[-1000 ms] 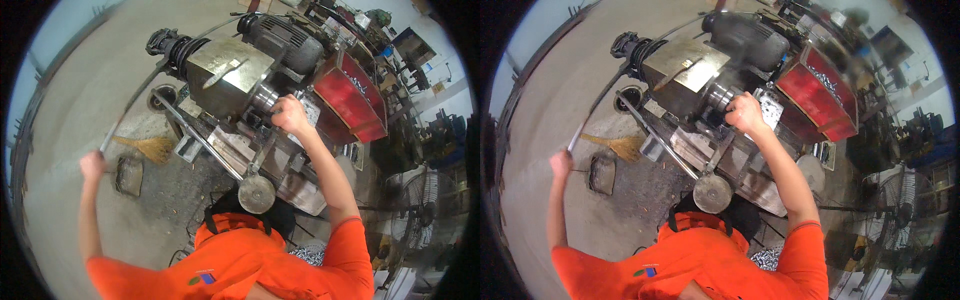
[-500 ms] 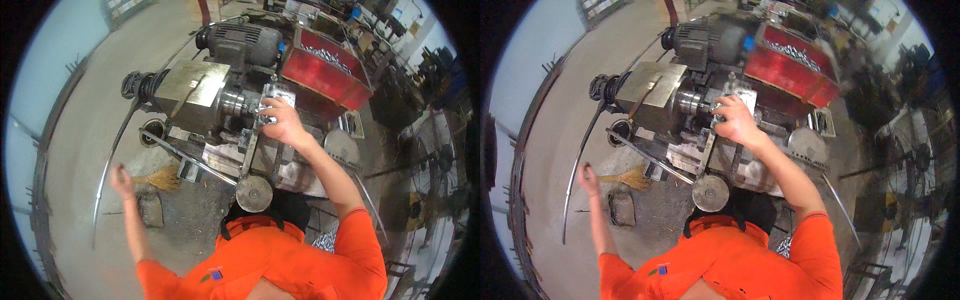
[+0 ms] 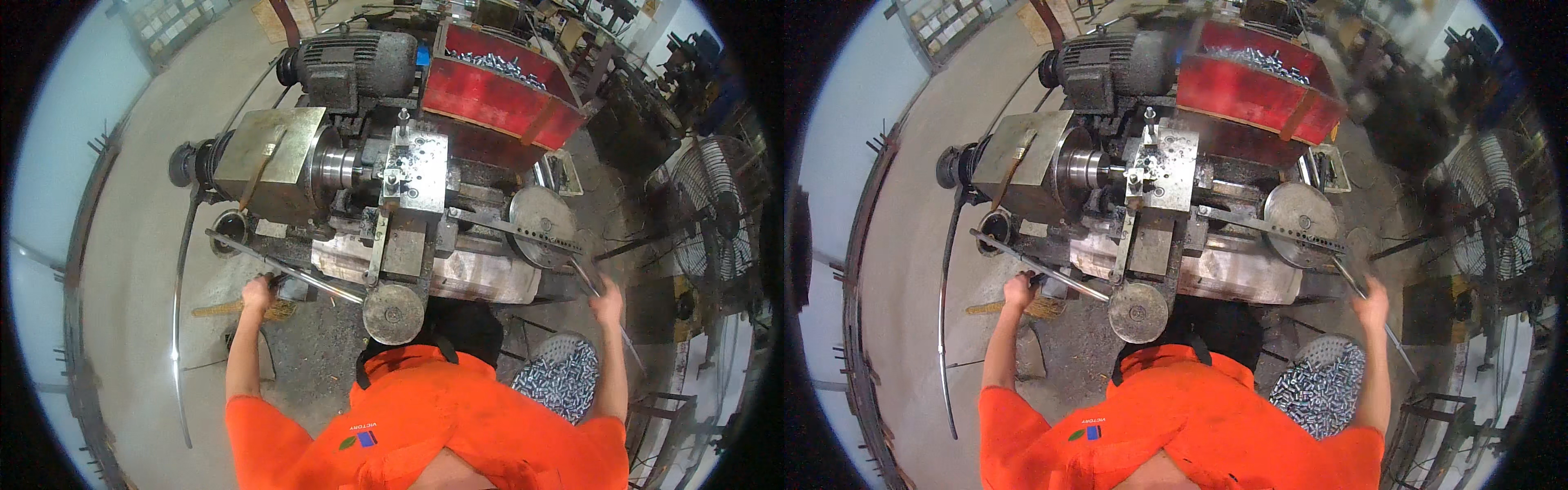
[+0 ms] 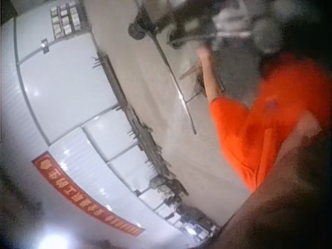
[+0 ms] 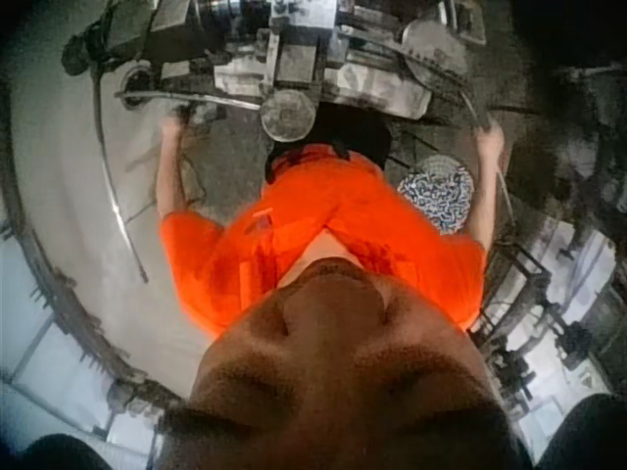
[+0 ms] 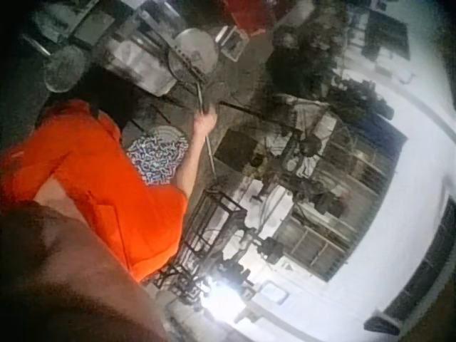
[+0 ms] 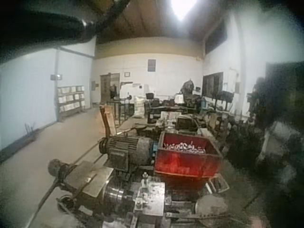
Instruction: The person operates a metal turning machine, repeatedly inserting small metal pieces into the chuck, engaging the cutting tool with levers, and removing finished parts. The person places the finished parts into a red bin and occasionally inspects them by hand.
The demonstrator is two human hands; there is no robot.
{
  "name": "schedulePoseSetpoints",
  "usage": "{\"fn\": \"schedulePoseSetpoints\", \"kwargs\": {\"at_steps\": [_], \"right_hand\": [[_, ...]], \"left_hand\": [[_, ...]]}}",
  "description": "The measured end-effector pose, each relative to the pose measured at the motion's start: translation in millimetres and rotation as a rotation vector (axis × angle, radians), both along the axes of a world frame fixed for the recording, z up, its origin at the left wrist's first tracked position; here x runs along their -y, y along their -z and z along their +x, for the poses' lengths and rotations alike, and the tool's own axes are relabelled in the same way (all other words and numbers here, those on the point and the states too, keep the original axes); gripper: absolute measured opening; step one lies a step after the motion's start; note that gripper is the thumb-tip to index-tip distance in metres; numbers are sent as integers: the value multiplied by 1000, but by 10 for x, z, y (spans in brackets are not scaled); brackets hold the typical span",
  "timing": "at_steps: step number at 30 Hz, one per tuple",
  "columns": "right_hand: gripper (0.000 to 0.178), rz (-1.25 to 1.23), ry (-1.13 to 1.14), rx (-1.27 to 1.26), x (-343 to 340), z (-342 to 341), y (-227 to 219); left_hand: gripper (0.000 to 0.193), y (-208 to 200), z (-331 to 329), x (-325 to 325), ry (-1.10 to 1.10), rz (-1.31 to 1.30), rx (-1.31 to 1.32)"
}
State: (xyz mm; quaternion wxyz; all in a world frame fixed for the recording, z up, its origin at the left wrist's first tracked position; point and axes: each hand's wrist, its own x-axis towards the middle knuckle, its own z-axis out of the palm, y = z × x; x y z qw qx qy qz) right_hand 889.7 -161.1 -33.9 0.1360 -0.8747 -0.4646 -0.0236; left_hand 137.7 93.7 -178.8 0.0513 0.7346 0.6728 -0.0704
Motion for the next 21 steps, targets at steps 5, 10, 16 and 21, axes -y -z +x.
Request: {"fn": "schedulePoseSetpoints", "kwargs": {"at_steps": [5,10,16,21], "right_hand": [[31,-314,387,160,1197,969,710],[30,-372,345,54,1425,476,831],[26,8,352,-868,1698,-1041,869],[34,0,465,-1081,1421,-1523,622]], "left_hand": [[43,-483,-177,-80,-523,118,1067],[40,-1093,303,-192,-677,328,1421],[33,-840,608,-408,-706,478,1367],[34,-487,302,-486,-645,593,1187]]}}
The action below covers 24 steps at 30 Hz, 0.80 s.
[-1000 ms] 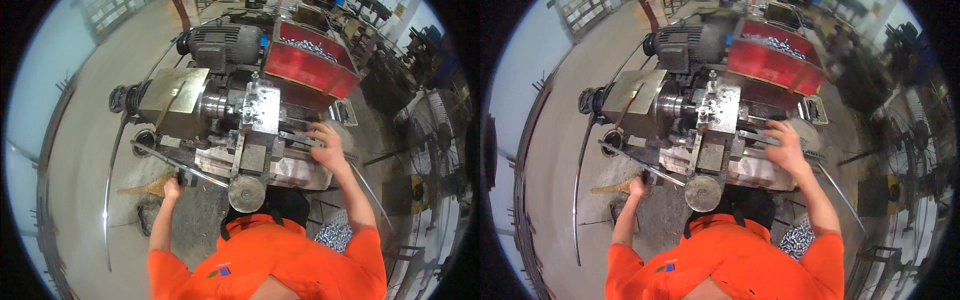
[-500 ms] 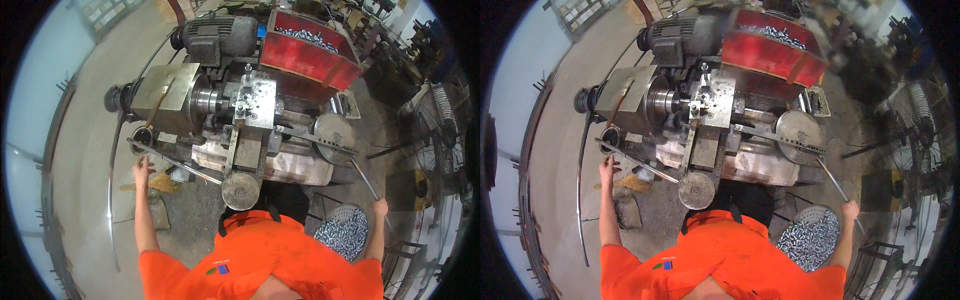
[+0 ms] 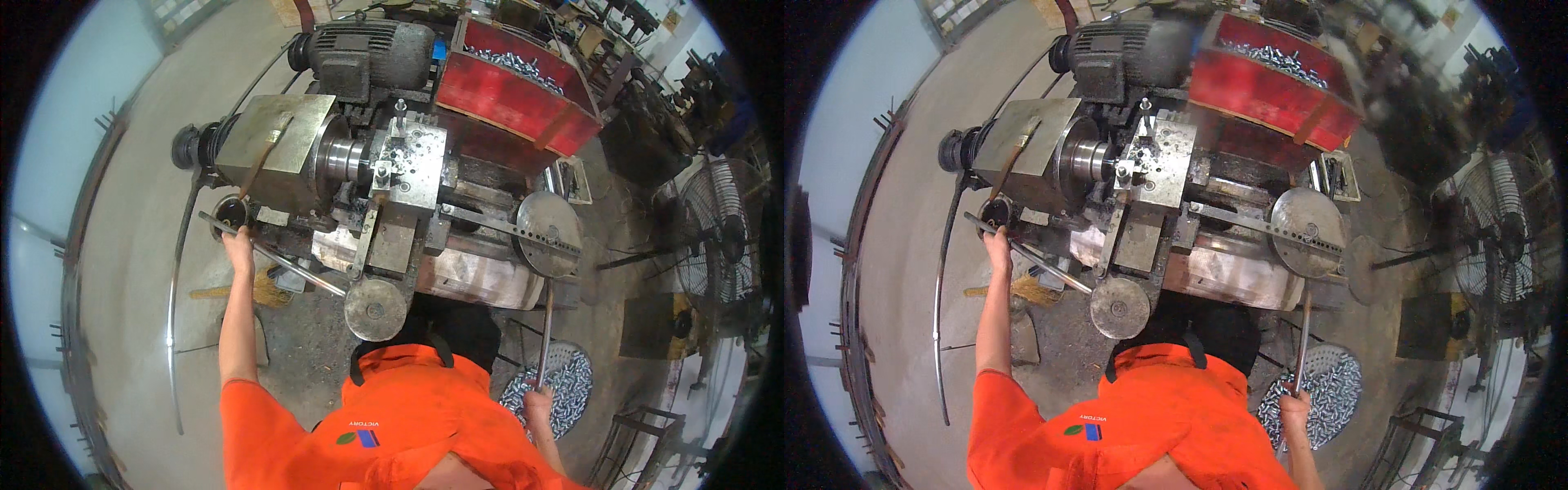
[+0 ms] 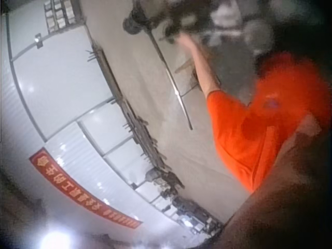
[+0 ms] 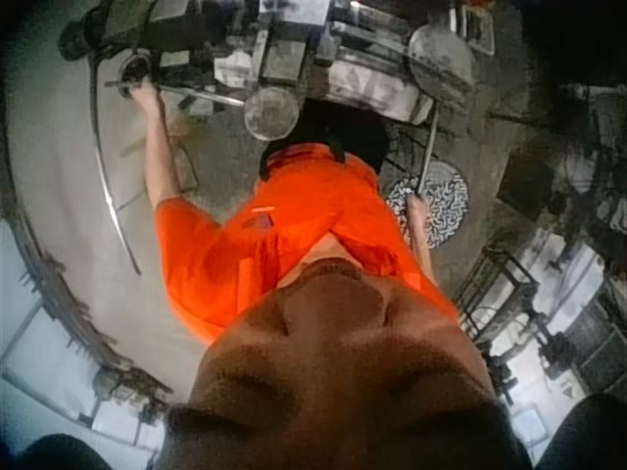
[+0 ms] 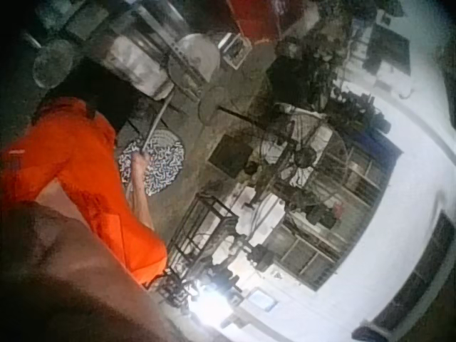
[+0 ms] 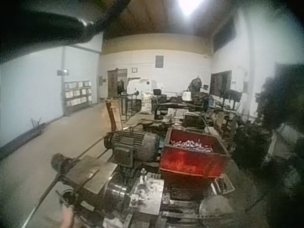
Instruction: The person operates a metal turning machine, repeatedly inserting small metal pieces into the chuck, engaging the cutting tool with levers, and removing finished parts. The person places the finished parts into a red bin and occasionally inspects them by hand.
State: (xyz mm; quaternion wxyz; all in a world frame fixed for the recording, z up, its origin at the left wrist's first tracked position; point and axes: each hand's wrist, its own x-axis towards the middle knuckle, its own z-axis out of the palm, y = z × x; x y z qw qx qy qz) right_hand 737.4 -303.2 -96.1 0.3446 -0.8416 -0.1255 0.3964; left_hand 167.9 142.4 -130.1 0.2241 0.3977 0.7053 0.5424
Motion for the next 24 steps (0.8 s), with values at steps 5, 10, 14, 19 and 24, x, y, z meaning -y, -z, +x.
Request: {"fn": "schedulePoseSetpoints", "kwargs": {"at_steps": [5,10,14,19,24], "right_hand": [[35,68,14,-42,45,17,98],[35,83,11,-104,-77,-124,-158],[28,203,-111,238,195,287,319],[43,-277,-439,922,-41,1484,-63],[57,-629,-386,1199,-594,2638,-40]], "left_hand": [[34,-185,160,21,-29,-81,37],[38,69,-115,-85,-7,-81,-80],[39,-322,116,-10,-1,-242,-124],[25,2,-104,-23,-2,-152,-41],[31,-191,162,25,197,-166,69]]}}
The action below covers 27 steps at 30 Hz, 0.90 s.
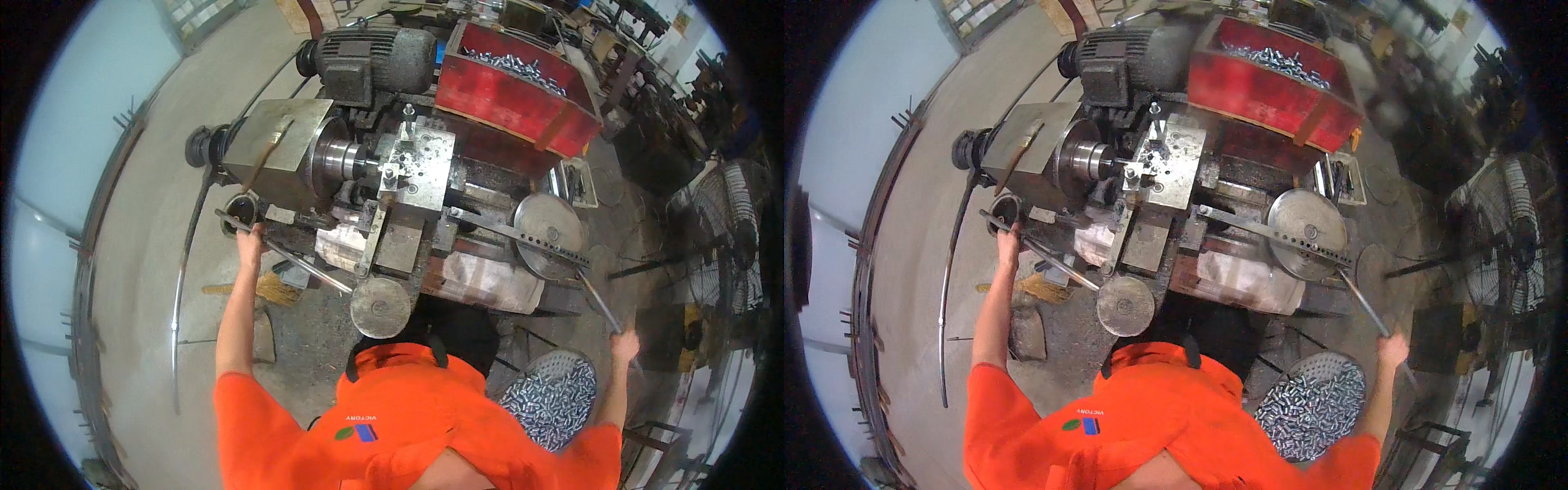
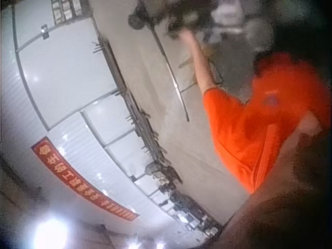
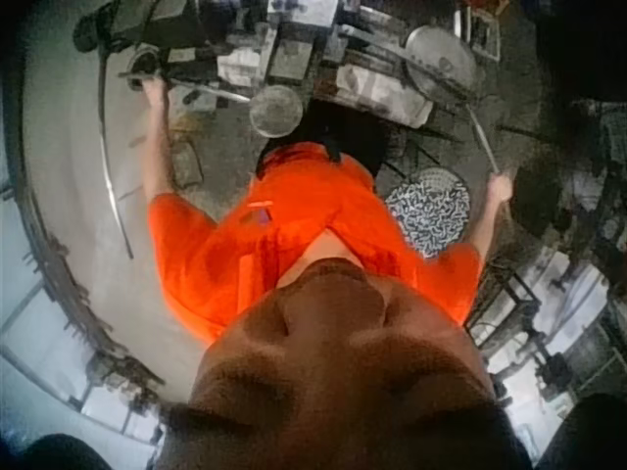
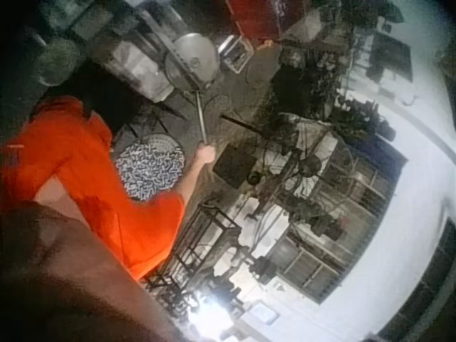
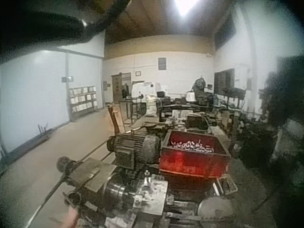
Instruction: The person operates a metal turning machine, repeatedly inserting small metal pieces into the chuck, engaging the cutting tool with levers, and removing finished parts. The person places the finished parts into a red bin and occasionally inspects them by hand.
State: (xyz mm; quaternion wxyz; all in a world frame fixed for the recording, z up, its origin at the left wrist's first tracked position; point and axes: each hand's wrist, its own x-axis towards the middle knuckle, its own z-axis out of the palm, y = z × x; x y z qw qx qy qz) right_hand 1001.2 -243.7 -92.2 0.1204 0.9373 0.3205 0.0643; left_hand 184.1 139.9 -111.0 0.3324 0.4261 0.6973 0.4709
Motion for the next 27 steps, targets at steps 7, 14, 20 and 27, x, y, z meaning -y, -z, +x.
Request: {"fn": "schedulePoseSetpoints", "kwargs": {"at_steps": [7,14,20,27], "right_hand": [[81,584,-370,154,-322,-772,266],[56,557,-361,-471,-140,-1790,655],[41,583,-401,-667,-641,-2338,173],[40,692,-876,-557,-1647,-2433,-985]], "left_hand": [[51,275,-620,343,64,-144,58],[53,740,-41,509,505,-460,-1116],[48,1644,242,747,114,-385,-849],[44,680,38,621,629,-545,-1193]]}}
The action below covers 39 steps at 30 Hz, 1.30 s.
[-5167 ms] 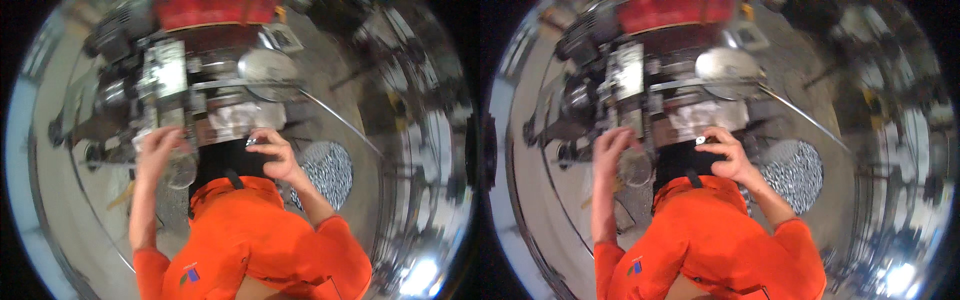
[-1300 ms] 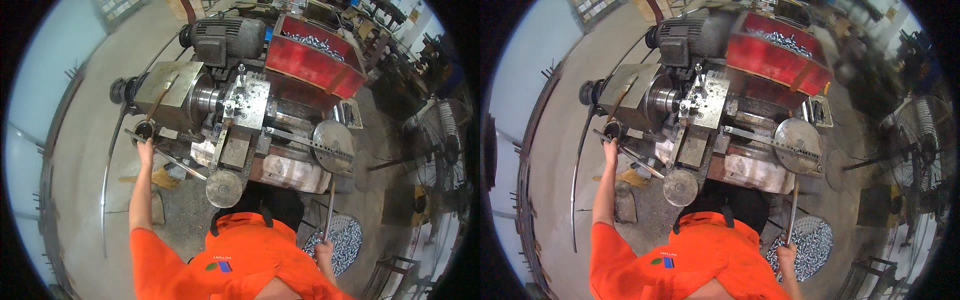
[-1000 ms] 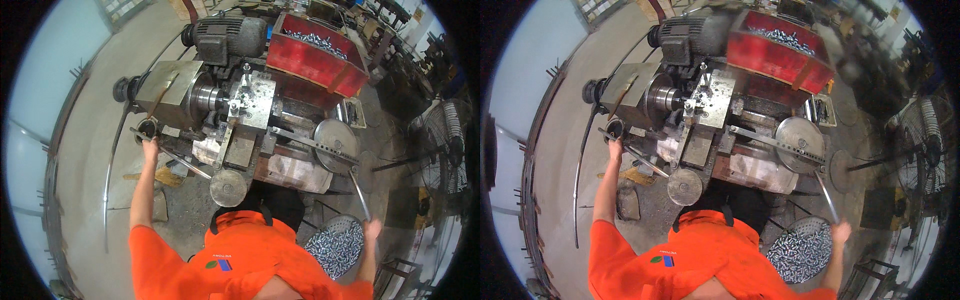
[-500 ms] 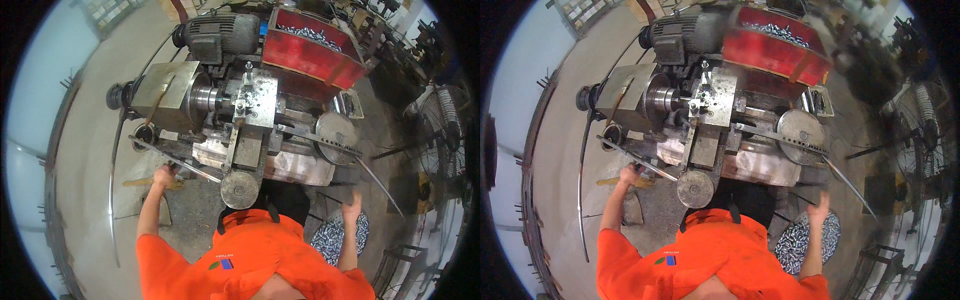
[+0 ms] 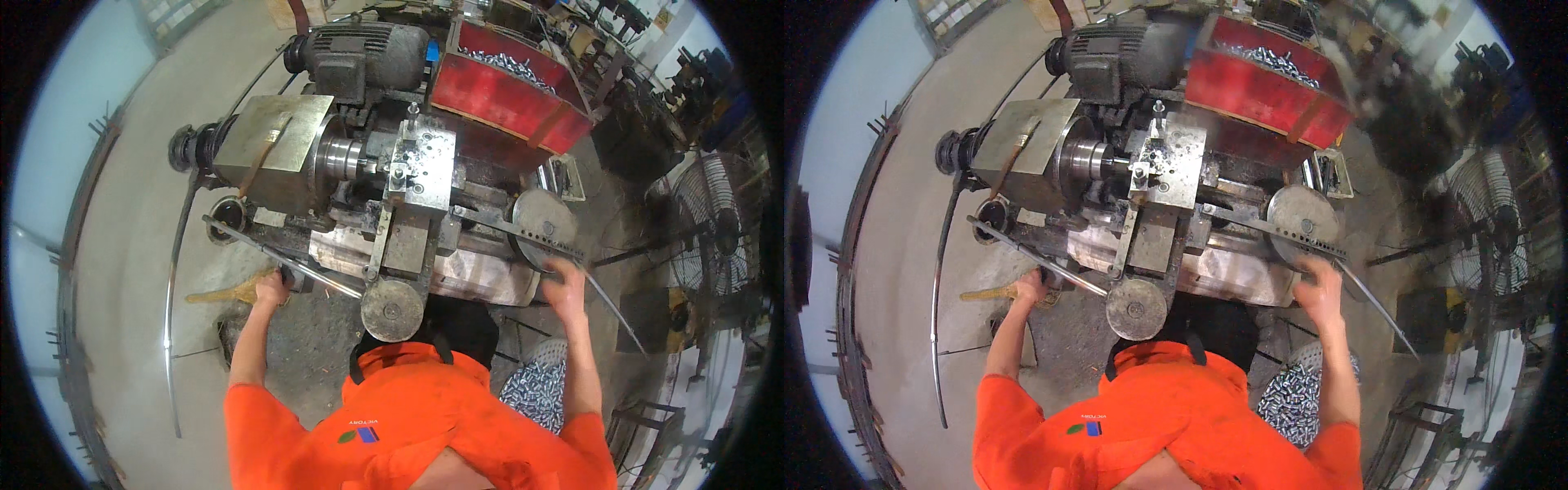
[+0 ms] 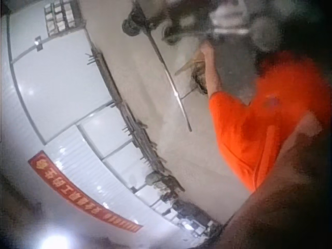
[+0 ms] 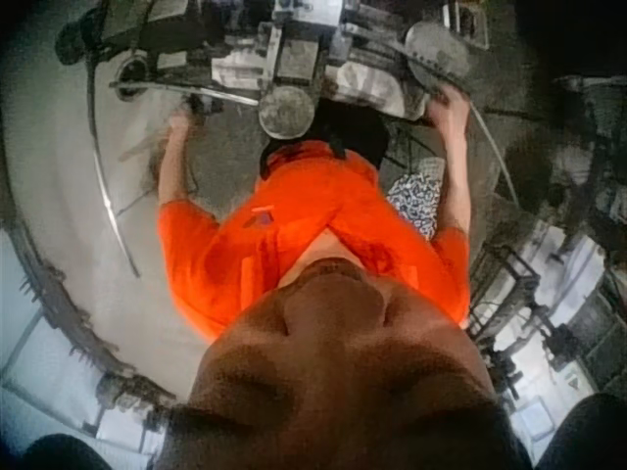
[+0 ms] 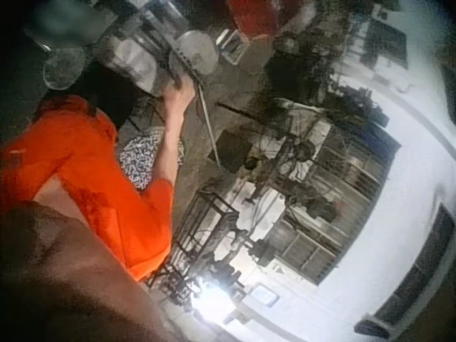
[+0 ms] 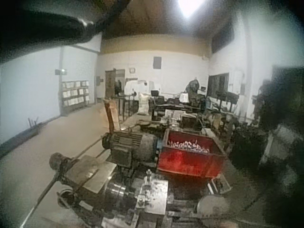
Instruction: The person operates a metal turning machine, repeatedly inserting small metal pieces into the chuck, engaging the cutting tool with levers, and removing finished parts. The person places the finished parts into a red bin and occasionally inspects them by hand.
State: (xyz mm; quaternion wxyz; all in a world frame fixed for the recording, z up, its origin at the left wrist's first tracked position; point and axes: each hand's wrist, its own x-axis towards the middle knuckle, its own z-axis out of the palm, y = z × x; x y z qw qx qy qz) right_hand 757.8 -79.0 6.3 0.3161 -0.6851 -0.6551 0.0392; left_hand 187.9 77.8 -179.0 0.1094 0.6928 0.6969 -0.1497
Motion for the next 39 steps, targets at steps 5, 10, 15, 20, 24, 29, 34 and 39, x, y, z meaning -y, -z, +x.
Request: {"fn": "schedulePoseSetpoints", "kwargs": {"at_steps": [5,10,15,20,24,29,34,39], "right_hand": [[38,66,-368,-11,-1103,-962,-863],[34,0,-639,186,-2040,-1884,-849],[25,-362,-335,248,-2426,-2315,-709],[31,-318,-358,407,-2542,-2385,-411],[28,-283,-358,358,-2504,-2391,-455],[25,-190,-398,375,-2538,-2379,-372],[30,-87,-379,365,-2550,-2373,-320],[26,-102,-364,251,-2579,-2381,-344]], "left_hand": [[48,-228,-402,68,-60,10,296],[32,-1668,-933,388,-100,626,396],[31,-1811,-1891,883,-448,805,351],[51,-1486,-1823,996,-585,656,38],[44,-1618,-1762,937,-573,617,-30],[39,-1555,-1896,898,-578,608,-53],[38,-1534,-1927,891,-593,612,-26],[36,-1619,-1719,922,-723,529,41]]}}
